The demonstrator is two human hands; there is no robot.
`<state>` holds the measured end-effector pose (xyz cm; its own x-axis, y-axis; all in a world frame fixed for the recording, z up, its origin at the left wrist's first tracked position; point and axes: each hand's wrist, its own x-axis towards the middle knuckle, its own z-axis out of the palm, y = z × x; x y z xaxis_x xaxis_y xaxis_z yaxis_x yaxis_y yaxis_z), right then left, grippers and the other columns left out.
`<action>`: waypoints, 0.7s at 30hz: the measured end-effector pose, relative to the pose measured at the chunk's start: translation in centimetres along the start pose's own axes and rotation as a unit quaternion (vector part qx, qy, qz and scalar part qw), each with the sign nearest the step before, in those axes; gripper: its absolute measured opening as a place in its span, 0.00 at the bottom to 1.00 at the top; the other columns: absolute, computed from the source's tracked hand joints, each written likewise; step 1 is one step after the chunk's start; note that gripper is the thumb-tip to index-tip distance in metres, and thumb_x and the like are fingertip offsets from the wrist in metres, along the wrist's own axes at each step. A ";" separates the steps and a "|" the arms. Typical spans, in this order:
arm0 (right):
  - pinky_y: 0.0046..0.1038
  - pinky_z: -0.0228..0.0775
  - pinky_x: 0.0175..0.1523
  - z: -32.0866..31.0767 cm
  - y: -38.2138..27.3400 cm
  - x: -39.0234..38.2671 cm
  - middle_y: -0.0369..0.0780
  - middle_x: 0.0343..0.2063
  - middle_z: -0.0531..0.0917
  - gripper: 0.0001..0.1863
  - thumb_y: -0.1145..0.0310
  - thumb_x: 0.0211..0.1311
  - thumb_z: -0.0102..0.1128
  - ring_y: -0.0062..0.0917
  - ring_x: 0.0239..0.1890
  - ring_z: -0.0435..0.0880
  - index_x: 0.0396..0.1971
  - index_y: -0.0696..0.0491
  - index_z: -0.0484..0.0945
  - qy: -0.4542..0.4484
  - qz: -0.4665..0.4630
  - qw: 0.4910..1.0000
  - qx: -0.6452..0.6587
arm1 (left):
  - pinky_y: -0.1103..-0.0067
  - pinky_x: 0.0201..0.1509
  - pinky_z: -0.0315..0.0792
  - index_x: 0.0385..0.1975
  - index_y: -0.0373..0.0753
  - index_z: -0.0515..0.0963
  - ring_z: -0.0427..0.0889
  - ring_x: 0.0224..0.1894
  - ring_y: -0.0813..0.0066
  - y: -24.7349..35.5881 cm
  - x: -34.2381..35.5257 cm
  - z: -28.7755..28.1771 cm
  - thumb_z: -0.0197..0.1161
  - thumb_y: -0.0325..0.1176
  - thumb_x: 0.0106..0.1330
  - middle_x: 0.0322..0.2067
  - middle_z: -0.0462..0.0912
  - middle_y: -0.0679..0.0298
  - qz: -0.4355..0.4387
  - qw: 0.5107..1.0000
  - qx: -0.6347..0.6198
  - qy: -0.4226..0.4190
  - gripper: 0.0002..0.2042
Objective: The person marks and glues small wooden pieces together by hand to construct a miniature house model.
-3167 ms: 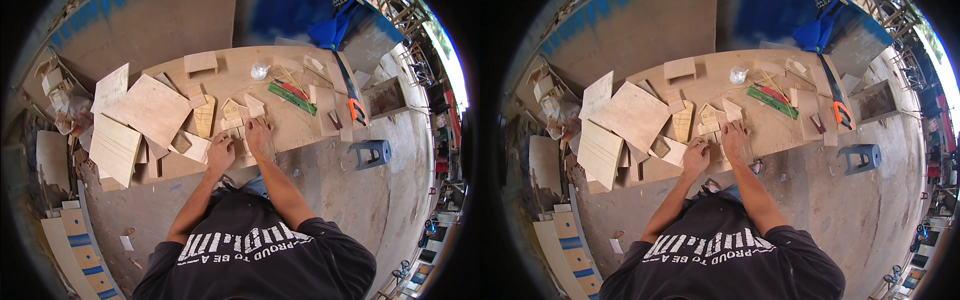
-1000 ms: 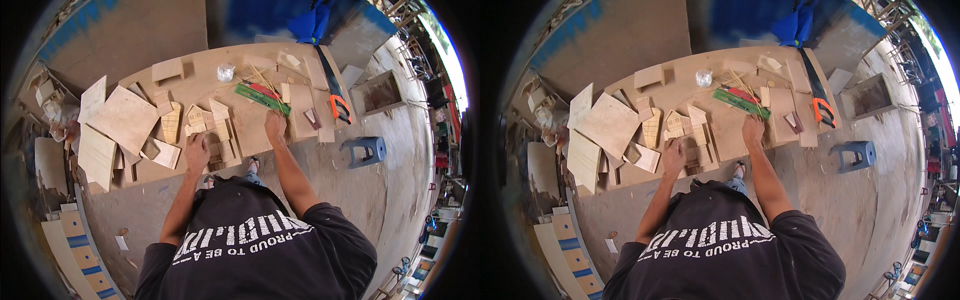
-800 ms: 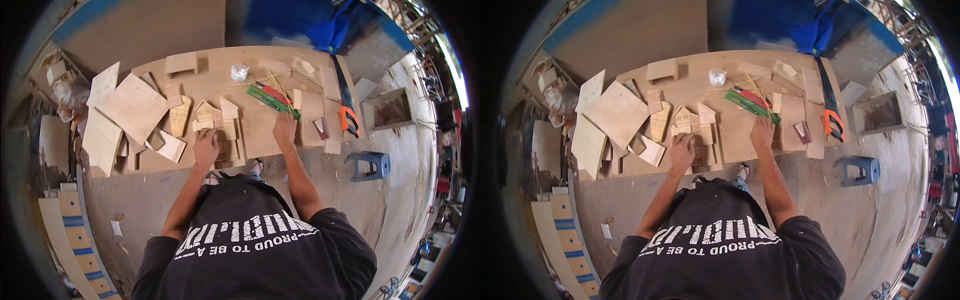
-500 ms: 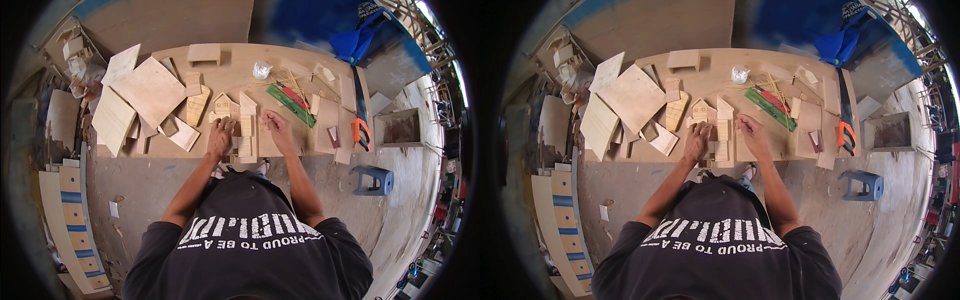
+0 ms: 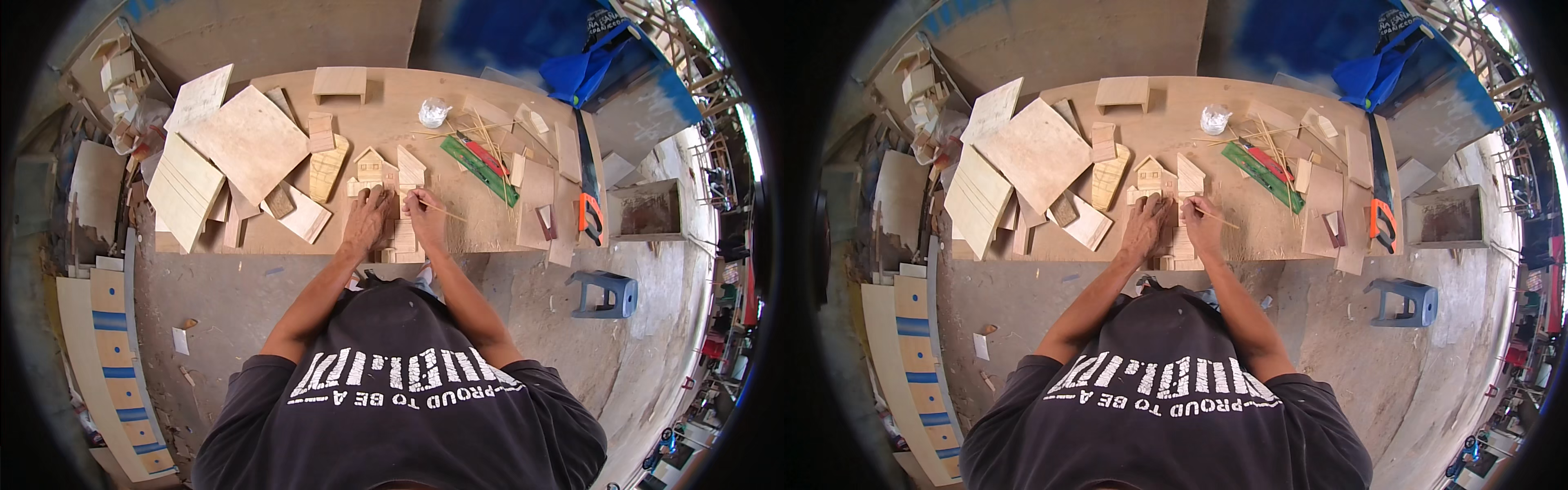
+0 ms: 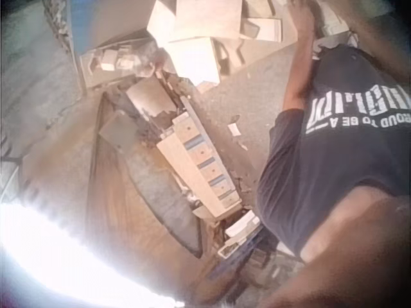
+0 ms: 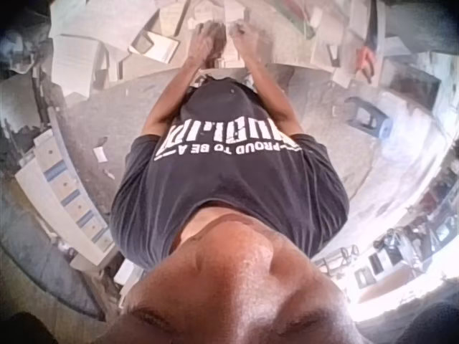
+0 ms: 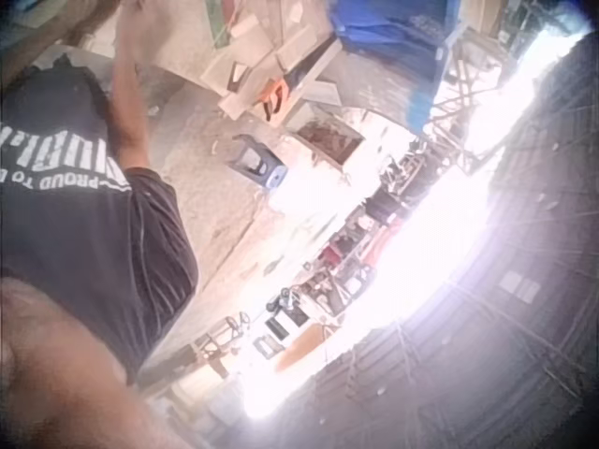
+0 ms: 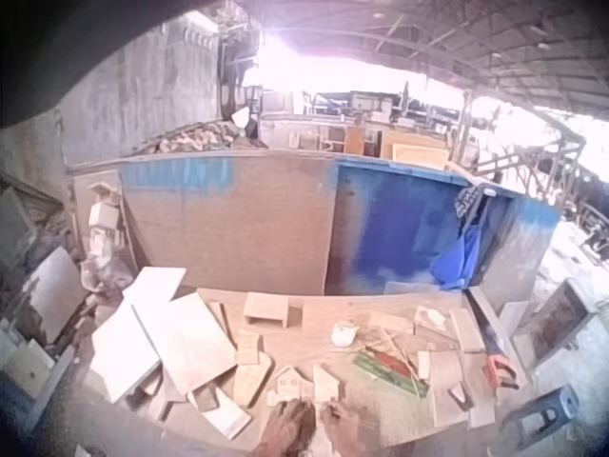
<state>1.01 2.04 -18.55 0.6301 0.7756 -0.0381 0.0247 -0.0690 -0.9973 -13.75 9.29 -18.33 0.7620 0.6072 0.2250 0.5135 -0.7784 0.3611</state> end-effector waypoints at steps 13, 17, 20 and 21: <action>0.21 0.80 0.38 0.5 1.4 0.1 0.41 0.30 0.85 0.10 0.72 0.71 0.56 0.20 0.31 0.86 0.42 0.64 0.79 -0.022 -0.070 0.996 -0.058 | 0.64 0.55 0.72 0.61 0.40 0.73 0.68 0.57 0.56 -0.2 0.0 0.0 0.59 0.27 0.57 0.57 0.66 0.60 -0.001 0.999 0.033 0.002 0.27; 0.21 0.80 0.38 0.6 1.3 0.1 0.41 0.31 0.86 0.10 0.72 0.71 0.56 0.20 0.31 0.86 0.42 0.64 0.79 -0.021 -0.063 0.995 -0.068 | 0.63 0.60 0.69 0.63 0.41 0.70 0.66 0.59 0.52 -0.2 0.1 0.1 0.61 0.26 0.57 0.59 0.64 0.58 -0.013 1.000 0.006 -0.020 0.29; 0.21 0.80 0.38 0.5 1.3 0.2 0.41 0.31 0.86 0.10 0.72 0.71 0.56 0.20 0.31 0.86 0.43 0.64 0.79 -0.025 -0.067 0.995 -0.076 | 0.63 0.60 0.70 0.63 0.41 0.70 0.66 0.59 0.52 0.0 0.1 -0.1 0.60 0.27 0.58 0.58 0.64 0.58 -0.016 1.000 0.005 -0.027 0.28; 0.21 0.80 0.38 0.5 1.3 0.2 0.41 0.31 0.86 0.10 0.72 0.71 0.56 0.20 0.31 0.86 0.43 0.64 0.79 -0.028 -0.069 0.994 -0.076 | 0.62 0.59 0.70 0.63 0.41 0.71 0.66 0.59 0.52 0.0 0.2 -0.1 0.60 0.27 0.58 0.58 0.64 0.58 -0.017 0.999 0.004 -0.030 0.28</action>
<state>0.79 2.36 -19.87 0.5692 0.8172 0.0900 0.2279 -0.0516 -0.9723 -13.68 9.40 -18.17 0.7659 0.6232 0.1581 0.5425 -0.7584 0.3613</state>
